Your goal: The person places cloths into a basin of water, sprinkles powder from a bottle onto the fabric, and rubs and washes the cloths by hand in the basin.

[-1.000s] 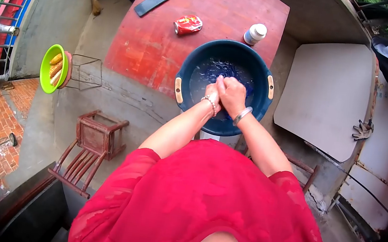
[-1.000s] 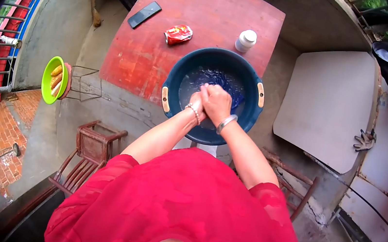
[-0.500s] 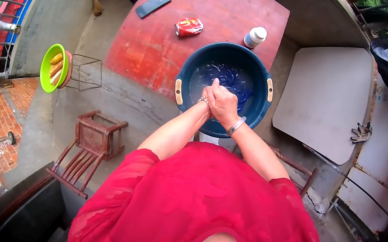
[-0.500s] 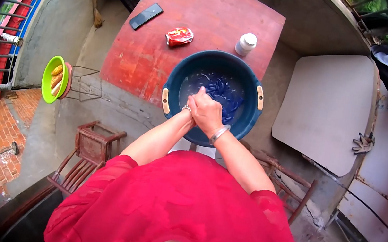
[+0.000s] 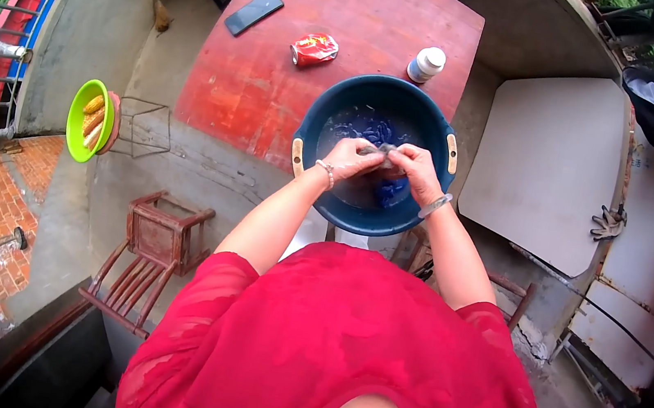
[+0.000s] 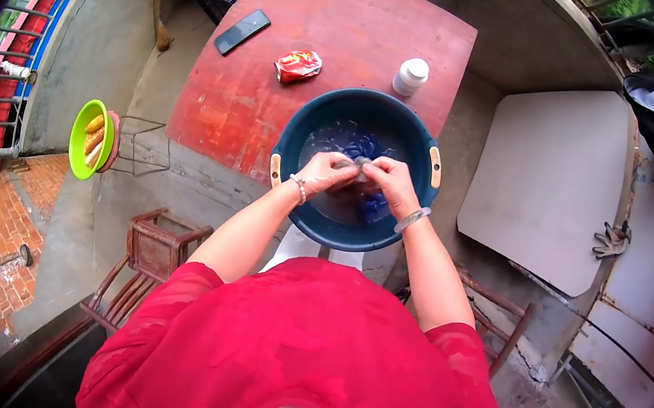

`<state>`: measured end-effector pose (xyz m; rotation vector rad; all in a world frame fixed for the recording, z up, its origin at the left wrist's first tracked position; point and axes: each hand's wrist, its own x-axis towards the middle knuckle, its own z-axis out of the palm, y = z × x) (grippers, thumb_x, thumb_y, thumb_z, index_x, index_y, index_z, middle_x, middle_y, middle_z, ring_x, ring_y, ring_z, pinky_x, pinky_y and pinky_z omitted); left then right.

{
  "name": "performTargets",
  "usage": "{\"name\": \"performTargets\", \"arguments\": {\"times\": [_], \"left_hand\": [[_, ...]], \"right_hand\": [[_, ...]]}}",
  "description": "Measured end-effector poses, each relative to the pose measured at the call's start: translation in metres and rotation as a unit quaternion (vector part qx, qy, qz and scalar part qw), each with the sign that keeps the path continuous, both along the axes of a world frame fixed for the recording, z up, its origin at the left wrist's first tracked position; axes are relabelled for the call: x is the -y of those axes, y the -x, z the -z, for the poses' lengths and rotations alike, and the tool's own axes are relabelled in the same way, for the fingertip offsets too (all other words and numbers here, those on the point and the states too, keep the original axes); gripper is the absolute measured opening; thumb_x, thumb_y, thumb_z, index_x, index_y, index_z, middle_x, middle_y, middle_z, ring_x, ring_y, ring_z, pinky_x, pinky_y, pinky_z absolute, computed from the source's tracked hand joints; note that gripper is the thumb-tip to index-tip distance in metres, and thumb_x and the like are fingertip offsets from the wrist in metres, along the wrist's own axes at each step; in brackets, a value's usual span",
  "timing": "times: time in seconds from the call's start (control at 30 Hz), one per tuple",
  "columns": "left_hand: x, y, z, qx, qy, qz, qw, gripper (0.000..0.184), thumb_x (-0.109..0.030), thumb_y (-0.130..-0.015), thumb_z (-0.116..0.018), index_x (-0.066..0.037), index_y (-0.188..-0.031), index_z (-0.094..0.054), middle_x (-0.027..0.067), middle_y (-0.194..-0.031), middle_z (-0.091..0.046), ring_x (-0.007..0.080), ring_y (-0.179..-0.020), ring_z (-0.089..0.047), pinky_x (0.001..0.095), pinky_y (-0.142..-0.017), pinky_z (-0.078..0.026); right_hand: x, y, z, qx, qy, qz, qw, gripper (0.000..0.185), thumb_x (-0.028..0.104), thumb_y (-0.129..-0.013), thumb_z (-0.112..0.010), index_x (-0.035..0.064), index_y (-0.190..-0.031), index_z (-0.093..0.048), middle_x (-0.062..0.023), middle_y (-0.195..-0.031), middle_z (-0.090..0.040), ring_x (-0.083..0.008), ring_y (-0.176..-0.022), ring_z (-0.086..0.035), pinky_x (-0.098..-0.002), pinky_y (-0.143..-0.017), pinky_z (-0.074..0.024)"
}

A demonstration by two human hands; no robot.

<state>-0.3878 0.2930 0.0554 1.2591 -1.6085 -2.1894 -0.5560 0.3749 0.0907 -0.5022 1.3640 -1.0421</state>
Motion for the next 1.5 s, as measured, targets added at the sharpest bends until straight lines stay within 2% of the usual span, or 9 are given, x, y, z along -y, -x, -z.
{"name": "performTargets", "arguments": {"times": [0.1,0.3,0.43,0.5,0.63,0.9,1.07,1.3,1.5], "left_hand": [[0.009,-0.016,0.002,0.063,0.044,0.104,0.992,0.027,-0.029,-0.081,-0.07,-0.003,-0.087,-0.065,-0.001,-0.075,-0.061,0.0072,-0.069,-0.052,0.0238,-0.064,-0.044],[-0.011,0.004,0.016,-0.145,-0.182,-0.237,0.943,0.019,-0.025,-0.091,-0.059,-0.006,-0.089,-0.061,0.0041,-0.084,-0.063,0.0126,-0.077,-0.059,0.0283,-0.073,-0.048],[-0.017,0.024,0.015,-0.058,-0.374,-0.367,0.85,0.036,-0.042,-0.093,-0.051,-0.009,-0.078,-0.056,0.0018,-0.073,-0.058,0.0141,-0.068,-0.057,0.0297,-0.063,-0.047],[-0.026,0.016,0.04,-0.199,-0.376,-0.3,0.854,0.044,-0.053,-0.09,-0.05,-0.015,-0.067,-0.047,0.0003,-0.063,-0.052,0.0164,-0.06,-0.051,0.0293,-0.052,-0.039],[-0.033,0.031,-0.014,-0.15,-0.444,-0.365,0.804,0.031,-0.039,-0.093,-0.051,-0.009,-0.088,-0.056,0.0063,-0.086,-0.062,0.0222,-0.075,-0.06,0.035,-0.064,-0.05],[-0.023,0.002,0.054,-0.329,-0.476,-0.162,0.799,0.035,-0.046,-0.091,-0.051,-0.017,-0.072,-0.049,0.0033,-0.063,-0.055,0.0199,-0.063,-0.057,0.0372,-0.06,-0.049],[-0.037,0.035,0.009,-0.133,-0.445,-0.391,0.795,0.029,-0.036,-0.093,-0.052,-0.007,-0.097,-0.056,0.0079,-0.091,-0.062,0.0225,-0.081,-0.062,0.0383,-0.07,-0.052],[-0.034,0.016,0.033,-0.193,-0.413,-0.327,0.828,0.038,-0.041,-0.096,-0.044,-0.008,-0.081,-0.055,0.0097,-0.082,-0.062,0.0227,-0.078,-0.062,0.0408,-0.07,-0.052],[-0.041,0.022,0.022,0.061,-0.294,-0.247,0.921,0.039,-0.036,-0.092,-0.054,0.002,-0.092,-0.061,0.0085,-0.084,-0.063,0.0161,-0.073,-0.06,0.0325,-0.061,-0.048]], "right_hand": [[-0.004,0.012,0.017,0.055,0.033,0.151,0.986,0.014,0.014,-0.083,-0.065,0.008,-0.071,-0.06,0.0021,-0.067,-0.057,-0.007,-0.064,-0.051,-0.021,-0.06,-0.04],[0.007,-0.009,0.01,0.051,0.015,0.18,0.982,0.018,0.008,-0.082,-0.065,0.0,-0.098,-0.065,-0.005,-0.089,-0.064,-0.0132,-0.082,-0.061,-0.0269,-0.074,-0.0494],[0.019,-0.061,-0.025,-0.263,0.026,-0.08,0.961,0.021,0.024,-0.085,-0.063,0.0044,-0.088,-0.069,-0.0178,-0.075,-0.066,-0.0229,-0.065,-0.065,-0.0301,-0.063,-0.0507],[0.011,-0.09,-0.024,-0.52,0.208,-0.151,0.815,0.027,0.029,-0.087,-0.059,0.0067,-0.074,-0.068,-0.0204,-0.063,-0.058,-0.0322,-0.055,-0.059,-0.0371,-0.053,-0.0475],[0.031,-0.061,0.002,-0.59,0.13,-0.084,0.793,0.038,0.033,-0.091,-0.05,0.0071,-0.068,-0.064,-0.0176,-0.062,-0.061,-0.0336,-0.057,-0.062,-0.0404,-0.053,-0.0498],[0.012,-0.084,-0.016,-0.55,0.195,-0.083,0.808,0.037,0.031,-0.09,-0.053,0.0071,-0.062,-0.061,-0.0171,-0.061,-0.059,-0.034,-0.057,-0.059,-0.0411,-0.052,-0.0463],[0.025,-0.055,0.007,-0.577,0.113,-0.086,0.804,0.037,0.031,-0.091,-0.051,0.0076,-0.066,-0.064,-0.0167,-0.063,-0.061,-0.0326,-0.06,-0.062,-0.0392,-0.056,-0.0504],[0.009,-0.074,-0.003,-0.534,0.182,-0.098,0.82,0.035,0.03,-0.09,-0.053,0.0067,-0.065,-0.062,-0.0163,-0.062,-0.059,-0.0333,-0.056,-0.059,-0.0385,-0.05,-0.0453],[-0.007,-0.029,0.028,-0.401,0.092,-0.08,0.908,0.042,0.035,-0.089,-0.056,0.0001,-0.067,-0.064,-0.0177,-0.061,-0.06,-0.0264,-0.054,-0.059,-0.0349,-0.054,-0.0446]]}}
